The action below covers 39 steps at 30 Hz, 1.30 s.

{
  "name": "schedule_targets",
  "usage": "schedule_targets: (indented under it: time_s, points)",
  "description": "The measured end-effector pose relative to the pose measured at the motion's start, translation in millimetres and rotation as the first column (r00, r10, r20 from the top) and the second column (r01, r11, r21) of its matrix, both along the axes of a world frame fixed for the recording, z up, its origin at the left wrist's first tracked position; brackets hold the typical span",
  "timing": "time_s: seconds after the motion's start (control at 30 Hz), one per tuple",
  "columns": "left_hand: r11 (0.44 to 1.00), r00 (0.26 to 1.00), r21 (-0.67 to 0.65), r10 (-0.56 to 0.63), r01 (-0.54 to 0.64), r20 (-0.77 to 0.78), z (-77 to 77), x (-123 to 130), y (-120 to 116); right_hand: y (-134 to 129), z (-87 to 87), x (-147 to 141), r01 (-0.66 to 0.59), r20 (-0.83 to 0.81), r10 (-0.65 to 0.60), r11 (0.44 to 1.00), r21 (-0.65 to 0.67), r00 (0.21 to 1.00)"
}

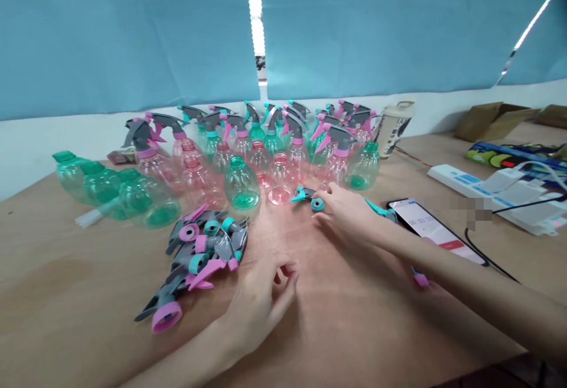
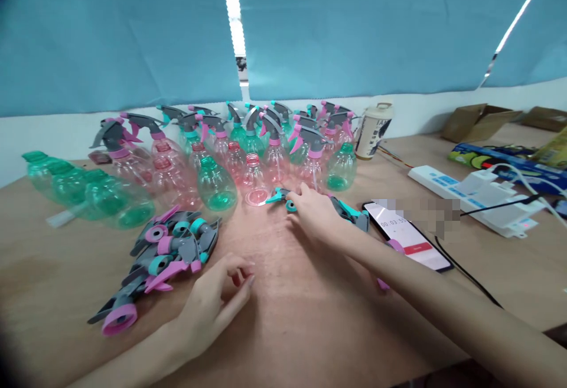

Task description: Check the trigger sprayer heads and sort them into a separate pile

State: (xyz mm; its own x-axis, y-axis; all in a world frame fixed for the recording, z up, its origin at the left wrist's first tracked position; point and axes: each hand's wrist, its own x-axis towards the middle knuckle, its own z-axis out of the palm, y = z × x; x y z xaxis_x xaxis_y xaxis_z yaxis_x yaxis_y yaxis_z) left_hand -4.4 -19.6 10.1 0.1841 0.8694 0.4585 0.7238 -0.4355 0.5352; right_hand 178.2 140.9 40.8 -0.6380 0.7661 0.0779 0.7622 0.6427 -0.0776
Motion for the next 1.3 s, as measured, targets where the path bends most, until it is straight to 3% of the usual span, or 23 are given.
schedule_targets:
  time_s: [0.13, 0.3, 0.4, 0.5, 0.53, 0.57, 0.67, 0.83, 0.93, 1.03, 1.17, 1.23, 1.3]
  points:
    - [0.996, 0.998, -0.064, 0.056, -0.056, -0.009, -0.1, 1, 6, -4, -9.7, -14, 0.11, -0.009, -0.109, 0.994, 0.023, 0.994]
    - [0.989, 0.994, -0.119, 0.098, -0.091, 0.055, -0.9, 2, 13, -17, -13.0, -21, 0.143, -0.055, -0.146, 0.988, -0.052, 0.988]
    - [0.994, 0.994, 0.022, 0.107, -0.107, 0.023, -1.7, 1, 15, -30, 1.6, -13, 0.078, -0.105, -0.097, 0.982, -0.171, 0.99]
    - [0.971, 0.992, 0.202, 0.124, -0.125, 0.02, -1.2, -1, 15, -43, 26.8, -4, -0.038, -0.178, -0.023, 0.942, -0.333, 0.984]
    - [0.962, 0.991, 0.239, 0.133, -0.135, 0.024, -0.6, -1, 15, -46, 34.8, -2, -0.097, -0.214, 0.007, 0.906, -0.412, 0.977]
    - [0.955, 0.99, 0.262, 0.139, -0.14, 0.023, 0.0, -1, 14, -49, 41.6, -1, -0.153, -0.286, -0.015, 0.817, -0.556, 0.958]
    - [0.964, 0.993, 0.239, 0.121, -0.114, -0.014, 1.5, -2, 12, -53, 50.2, -7, -0.217, -0.355, -0.098, 0.632, -0.744, 0.93]
    - [0.994, 0.994, -0.03, 0.104, -0.103, 0.027, 3.8, -4, 12, -54, 38.5, -26, -0.24, -0.364, -0.175, 0.49, -0.838, 0.915]
    - [0.98, 0.985, -0.161, 0.137, -0.118, 0.108, 7.2, -3, 14, -55, 34.0, -36, -0.214, -0.352, -0.194, 0.505, -0.836, 0.916]
    - [0.965, 0.97, -0.212, 0.191, -0.157, 0.152, 9.5, -2, 14, -55, 38.4, -40, -0.275, -0.393, -0.101, 0.559, -0.782, 0.914]
    - [0.956, 0.959, -0.219, 0.233, -0.195, 0.163, 8.6, -2, 12, -46, 61.1, -38, -0.372, -0.367, 0.168, 0.706, -0.603, 0.915]
    - [0.959, 0.954, -0.21, 0.232, -0.192, 0.188, 8.1, -3, 12, -41, 74.9, -35, -0.368, -0.343, 0.206, 0.771, -0.52, 0.917]
    - [0.966, 0.954, -0.192, 0.212, -0.172, 0.211, 8.3, -4, 13, -37, 83.9, -32, -0.381, -0.337, 0.232, 0.781, -0.495, 0.913]
